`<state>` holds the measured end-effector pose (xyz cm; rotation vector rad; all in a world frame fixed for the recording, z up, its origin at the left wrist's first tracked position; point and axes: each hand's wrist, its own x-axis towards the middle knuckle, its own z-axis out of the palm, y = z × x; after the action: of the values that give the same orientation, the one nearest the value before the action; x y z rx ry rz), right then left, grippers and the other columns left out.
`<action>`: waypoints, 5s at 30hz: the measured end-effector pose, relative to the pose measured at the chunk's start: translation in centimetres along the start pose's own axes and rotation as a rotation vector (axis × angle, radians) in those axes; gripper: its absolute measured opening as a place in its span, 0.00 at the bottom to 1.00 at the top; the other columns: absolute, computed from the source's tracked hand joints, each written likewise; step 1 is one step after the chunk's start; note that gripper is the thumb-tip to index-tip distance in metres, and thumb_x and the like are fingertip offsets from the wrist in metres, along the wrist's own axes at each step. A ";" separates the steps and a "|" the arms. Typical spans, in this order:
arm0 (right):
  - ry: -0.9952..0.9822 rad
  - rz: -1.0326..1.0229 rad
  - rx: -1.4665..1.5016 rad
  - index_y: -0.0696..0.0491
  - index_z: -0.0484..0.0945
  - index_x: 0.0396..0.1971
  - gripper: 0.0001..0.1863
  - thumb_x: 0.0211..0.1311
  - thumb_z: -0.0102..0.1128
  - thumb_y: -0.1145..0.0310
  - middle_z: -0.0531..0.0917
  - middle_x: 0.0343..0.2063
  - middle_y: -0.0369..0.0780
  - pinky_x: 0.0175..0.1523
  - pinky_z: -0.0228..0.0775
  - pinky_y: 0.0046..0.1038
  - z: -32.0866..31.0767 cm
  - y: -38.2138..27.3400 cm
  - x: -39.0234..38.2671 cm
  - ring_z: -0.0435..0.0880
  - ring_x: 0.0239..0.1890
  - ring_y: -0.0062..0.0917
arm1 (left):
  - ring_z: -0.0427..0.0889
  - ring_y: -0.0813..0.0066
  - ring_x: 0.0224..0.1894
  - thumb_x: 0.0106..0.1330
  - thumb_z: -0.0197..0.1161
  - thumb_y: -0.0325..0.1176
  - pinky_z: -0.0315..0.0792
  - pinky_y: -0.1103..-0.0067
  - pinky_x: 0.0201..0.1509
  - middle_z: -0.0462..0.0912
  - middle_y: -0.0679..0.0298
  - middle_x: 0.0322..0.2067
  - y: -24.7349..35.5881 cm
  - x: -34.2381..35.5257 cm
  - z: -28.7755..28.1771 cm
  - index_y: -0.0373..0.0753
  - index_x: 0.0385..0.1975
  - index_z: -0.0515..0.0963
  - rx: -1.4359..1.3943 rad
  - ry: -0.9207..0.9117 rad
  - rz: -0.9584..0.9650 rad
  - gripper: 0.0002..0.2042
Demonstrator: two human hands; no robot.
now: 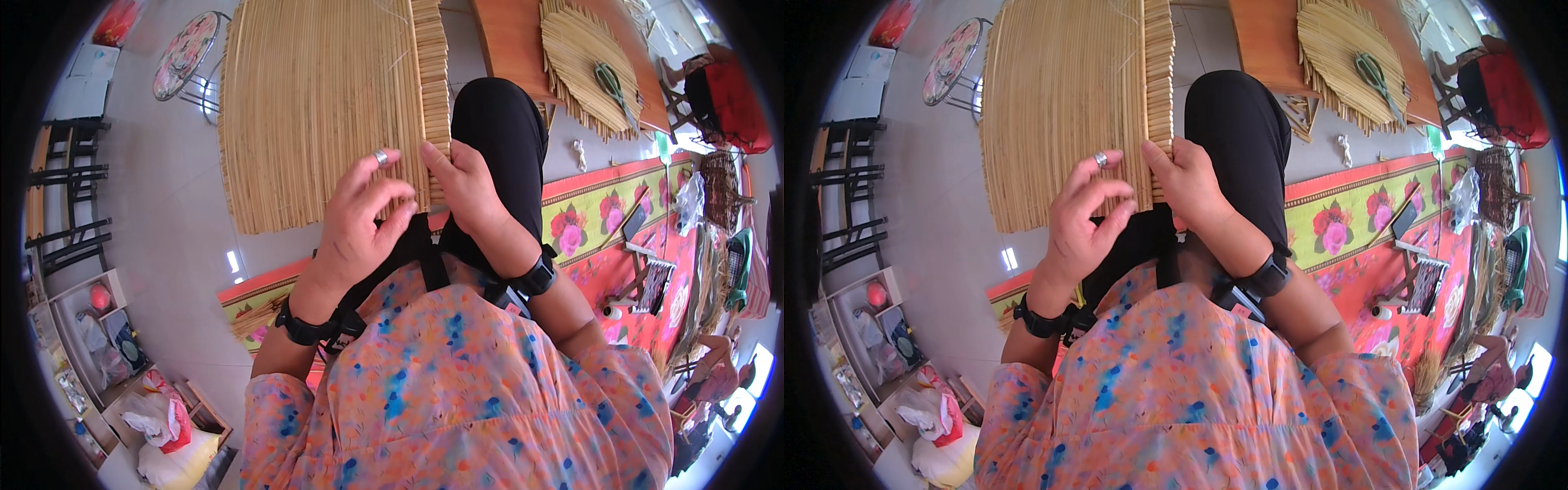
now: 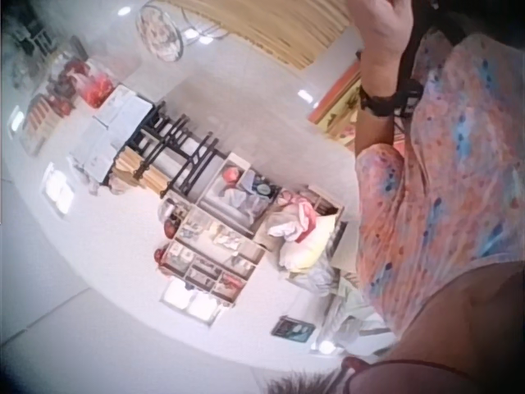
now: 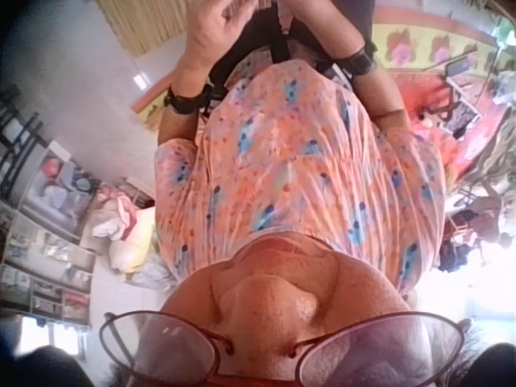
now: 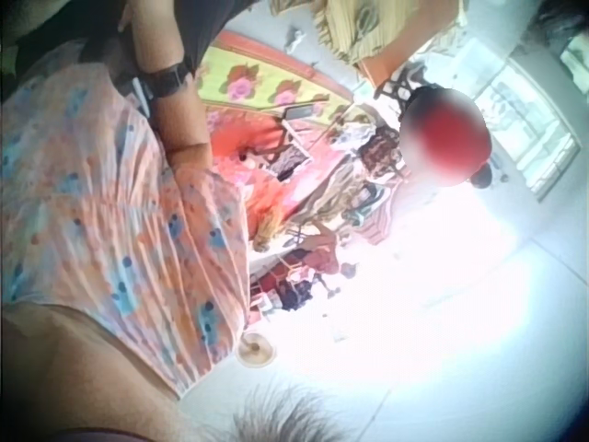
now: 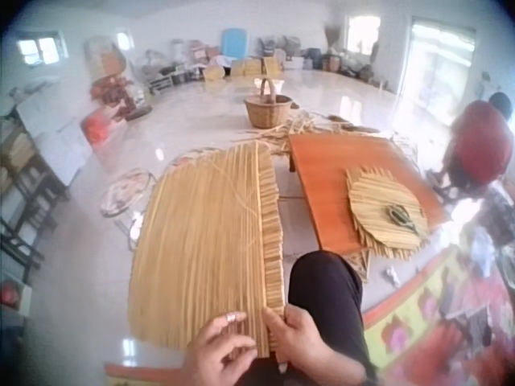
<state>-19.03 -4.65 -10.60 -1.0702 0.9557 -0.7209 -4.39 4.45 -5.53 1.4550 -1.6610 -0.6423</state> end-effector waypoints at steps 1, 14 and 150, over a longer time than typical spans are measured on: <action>-0.010 0.037 -0.019 0.62 0.74 0.28 0.19 0.67 0.53 0.59 0.74 0.16 0.35 0.16 0.64 0.23 -0.1 -0.2 -0.1 0.71 0.15 0.15 | 0.70 0.50 0.54 0.52 0.67 0.25 0.68 0.64 0.56 0.69 0.52 0.53 -0.2 0.2 0.0 0.39 0.42 0.77 0.040 0.048 0.007 0.16; -0.076 0.013 0.015 0.63 0.75 0.42 0.13 0.70 0.51 0.66 0.80 0.33 0.34 0.37 0.70 0.19 -0.3 -0.5 -2.1 0.74 0.33 0.11 | 0.62 0.47 0.61 0.52 0.69 0.35 0.59 0.58 0.60 0.61 0.50 0.61 -2.2 0.2 0.8 0.42 0.59 0.68 0.336 0.091 0.040 0.31; -0.004 0.007 -0.138 0.64 0.76 0.42 0.12 0.60 0.57 0.76 0.82 0.37 0.39 0.43 0.72 0.21 0.5 -0.9 -2.4 0.79 0.37 0.18 | 0.77 0.46 0.42 0.57 0.64 0.37 0.75 0.58 0.40 0.73 0.48 0.43 -29.2 -36.1 0.1 0.39 0.42 0.72 0.512 -0.086 -0.812 0.16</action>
<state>-19.62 -2.65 -8.96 -1.1878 1.0168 -0.6547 11.60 33.49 -37.98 2.5500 -1.3017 -0.7327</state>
